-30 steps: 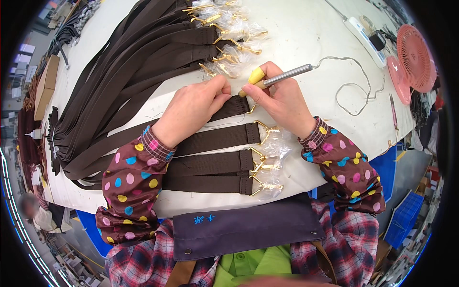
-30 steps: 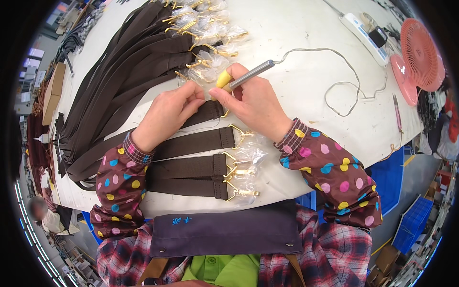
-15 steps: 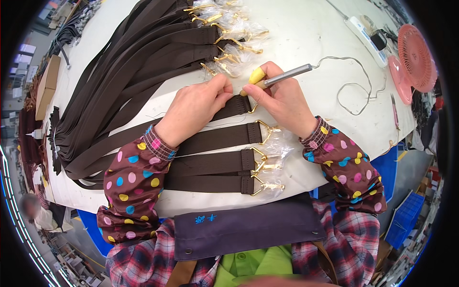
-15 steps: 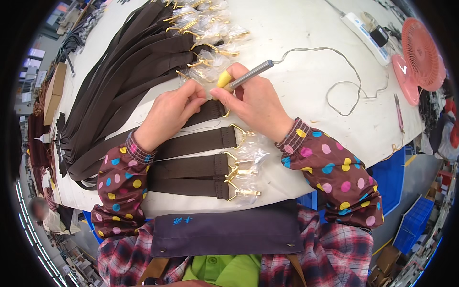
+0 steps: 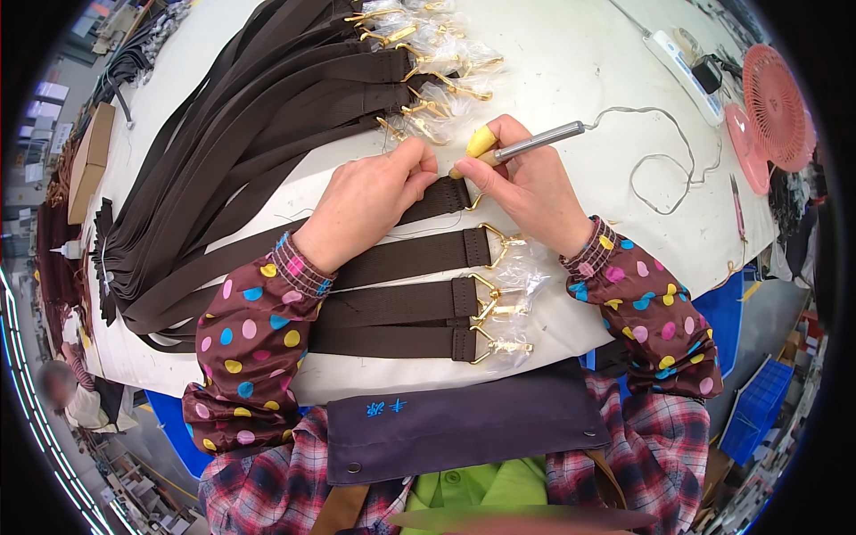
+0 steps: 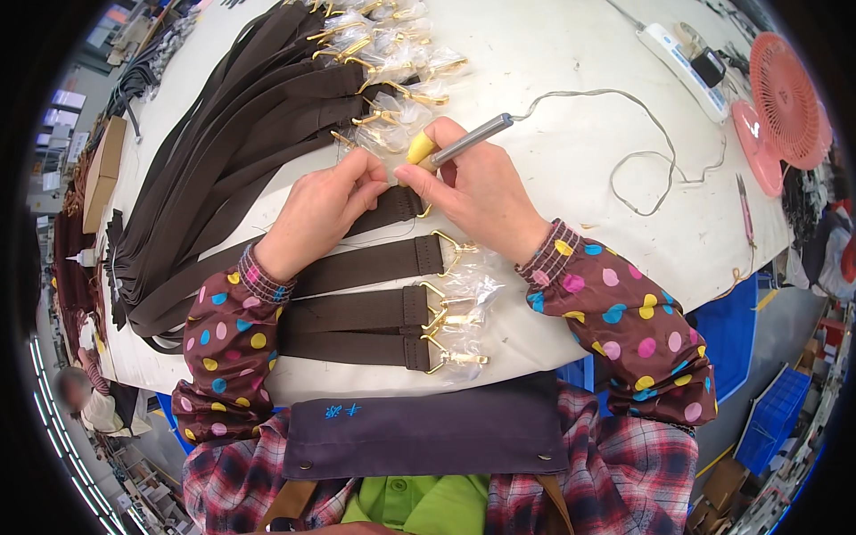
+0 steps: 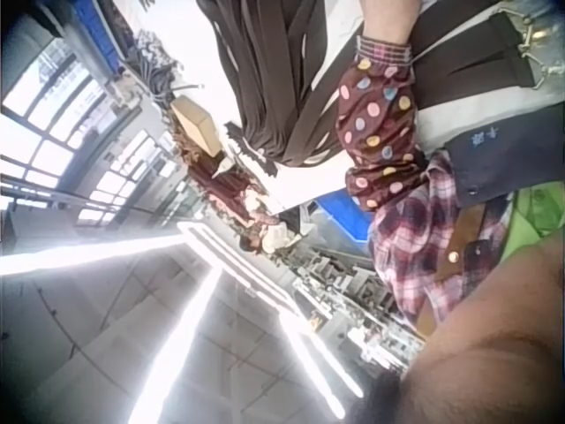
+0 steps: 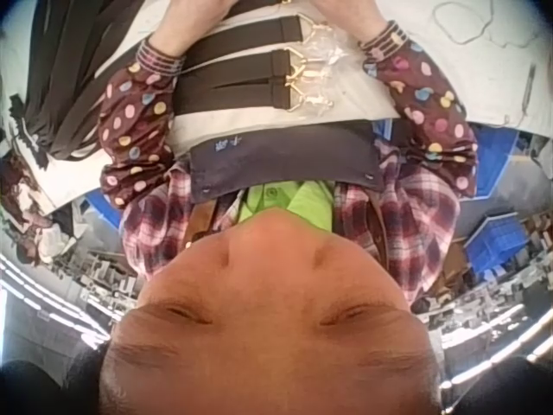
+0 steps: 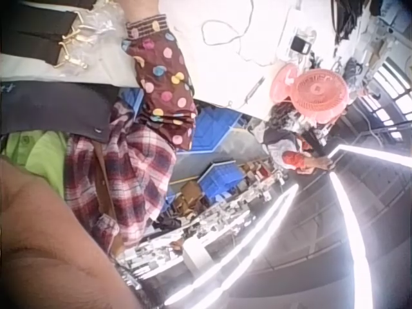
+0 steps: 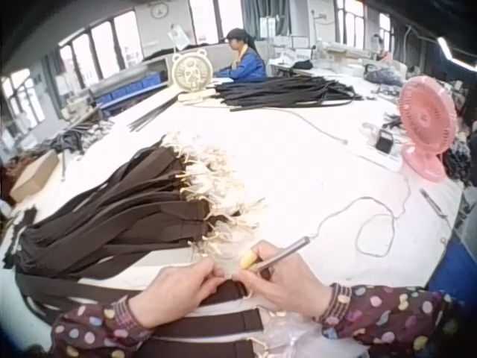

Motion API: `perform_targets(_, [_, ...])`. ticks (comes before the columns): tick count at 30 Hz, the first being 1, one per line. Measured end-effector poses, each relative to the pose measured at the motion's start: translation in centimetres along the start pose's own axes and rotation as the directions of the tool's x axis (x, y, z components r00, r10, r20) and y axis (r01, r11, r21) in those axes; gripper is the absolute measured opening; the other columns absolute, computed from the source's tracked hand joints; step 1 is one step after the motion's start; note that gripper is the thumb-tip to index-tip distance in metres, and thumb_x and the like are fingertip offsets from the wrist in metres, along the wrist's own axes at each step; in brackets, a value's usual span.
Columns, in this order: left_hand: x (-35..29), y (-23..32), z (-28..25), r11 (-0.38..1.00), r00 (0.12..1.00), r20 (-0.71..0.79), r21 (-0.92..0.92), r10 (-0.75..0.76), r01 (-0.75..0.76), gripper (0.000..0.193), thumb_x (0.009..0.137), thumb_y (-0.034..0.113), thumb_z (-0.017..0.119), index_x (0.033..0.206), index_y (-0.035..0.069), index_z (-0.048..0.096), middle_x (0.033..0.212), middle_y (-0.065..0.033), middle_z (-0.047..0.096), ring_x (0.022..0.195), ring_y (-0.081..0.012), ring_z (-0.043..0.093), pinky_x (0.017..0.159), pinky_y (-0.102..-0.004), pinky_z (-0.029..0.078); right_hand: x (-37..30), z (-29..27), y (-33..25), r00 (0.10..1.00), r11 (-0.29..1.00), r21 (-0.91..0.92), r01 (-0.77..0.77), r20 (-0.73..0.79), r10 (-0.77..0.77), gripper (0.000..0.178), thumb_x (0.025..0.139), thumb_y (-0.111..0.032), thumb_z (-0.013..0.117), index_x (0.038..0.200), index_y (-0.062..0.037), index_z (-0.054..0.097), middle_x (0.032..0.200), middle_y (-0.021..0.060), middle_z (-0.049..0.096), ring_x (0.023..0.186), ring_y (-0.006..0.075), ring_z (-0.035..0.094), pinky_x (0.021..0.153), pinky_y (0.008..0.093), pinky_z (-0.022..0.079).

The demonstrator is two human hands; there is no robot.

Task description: Assembling brown nylon or leather straps by attaching gold-colored metal swivel hooks using a specialized manual tool.

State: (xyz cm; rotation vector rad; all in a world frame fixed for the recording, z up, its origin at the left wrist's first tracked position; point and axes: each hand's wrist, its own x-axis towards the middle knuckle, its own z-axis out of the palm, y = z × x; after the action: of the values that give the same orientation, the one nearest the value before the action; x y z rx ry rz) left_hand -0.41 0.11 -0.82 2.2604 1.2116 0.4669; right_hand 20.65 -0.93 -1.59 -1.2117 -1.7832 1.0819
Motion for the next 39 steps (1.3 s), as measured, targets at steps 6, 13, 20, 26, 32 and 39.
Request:
perform_targets(6, [0.1,0.2,-0.1,0.999,0.999,0.019,-0.021,-0.033,0.033,0.013,0.093,0.022,0.056,0.095,0.010,0.051,0.074,-0.0128,0.064,0.071,-0.0347,0.063,0.061,-0.0453,0.047,-0.1,0.0,0.0,1.000,1.000,-0.029,0.011,-0.008,-0.011,0.020,0.090,-0.014,0.066,0.092,-0.0030,0.050,0.073,-0.0028,0.051,0.061,0.0019,0.040,0.052,0.0194,0.034])
perform_targets(13, [-0.5,0.5,-0.4,0.994,0.991,-0.076,-0.013,-0.109,0.109,0.013,0.093,0.019,0.056,0.097,0.008,0.052,0.076,-0.0108,0.066,0.071,-0.0338,0.063,0.062,-0.0423,0.048,0.0,-0.3,0.4,0.966,0.971,0.047,0.236,-0.120,-0.229,0.019,0.088,-0.019,0.068,0.092,-0.0038,0.057,0.071,0.0069,0.056,0.064,0.0154,0.053,0.057,0.0276,0.043])
perform_targets(20, [-2.0,0.9,-0.9,0.981,0.989,-0.122,0.165,-0.081,0.101,0.025,0.085,0.024,0.067,0.096,0.006,0.053,0.086,-0.0088,0.063,0.080,-0.0287,0.063,0.062,-0.0389,0.049,-1.0,-2.5,1.2,0.963,0.927,-0.279,0.253,-0.021,-0.269,0.021,0.085,-0.017,0.069,0.098,-0.0038,0.059,0.084,0.0104,0.062,0.076,0.0286,0.059,0.069,0.0342,0.048])
perform_targets(26, [-2.7,0.5,-0.9,0.955,0.986,-0.141,0.294,0.093,-0.048,0.032,0.077,0.028,0.075,0.091,0.008,0.054,0.087,-0.0067,0.053,0.085,-0.0274,0.056,0.067,-0.0367,0.048,-0.9,-2.8,1.0,0.918,0.859,-0.324,0.397,0.120,-0.379,0.031,0.078,-0.005,0.073,0.106,-0.0030,0.059,0.096,0.0117,0.060,0.086,0.0281,0.059,0.075,0.0321,0.048])
perform_targets(32, [-3.8,1.3,-0.9,0.870,0.959,-0.154,0.474,0.238,-0.140,0.021,0.080,0.017,0.069,0.091,0.008,0.054,0.086,-0.0059,0.053,0.078,-0.0264,0.056,0.065,-0.0354,0.047,-1.0,-3.1,0.2,0.906,0.848,-0.322,0.420,0.106,-0.409,0.031,0.076,-0.005,0.074,0.102,-0.0031,0.058,0.094,0.0113,0.059,0.086,0.0269,0.059,0.075,0.0331,0.048])
perform_targets(39, [-3.9,2.1,-1.6,0.957,0.984,0.000,0.235,0.177,-0.173,0.022,0.080,0.011,0.069,0.100,0.008,0.060,0.093,-0.0060,0.057,0.071,-0.0235,0.059,0.060,-0.0327,0.048,-1.1,-3.2,0.4,0.903,0.845,-0.318,0.429,0.139,-0.406,0.025,0.080,-0.007,0.070,0.103,-0.0036,0.060,0.094,0.0114,0.062,0.087,0.0271,0.060,0.079,0.0325,0.047])
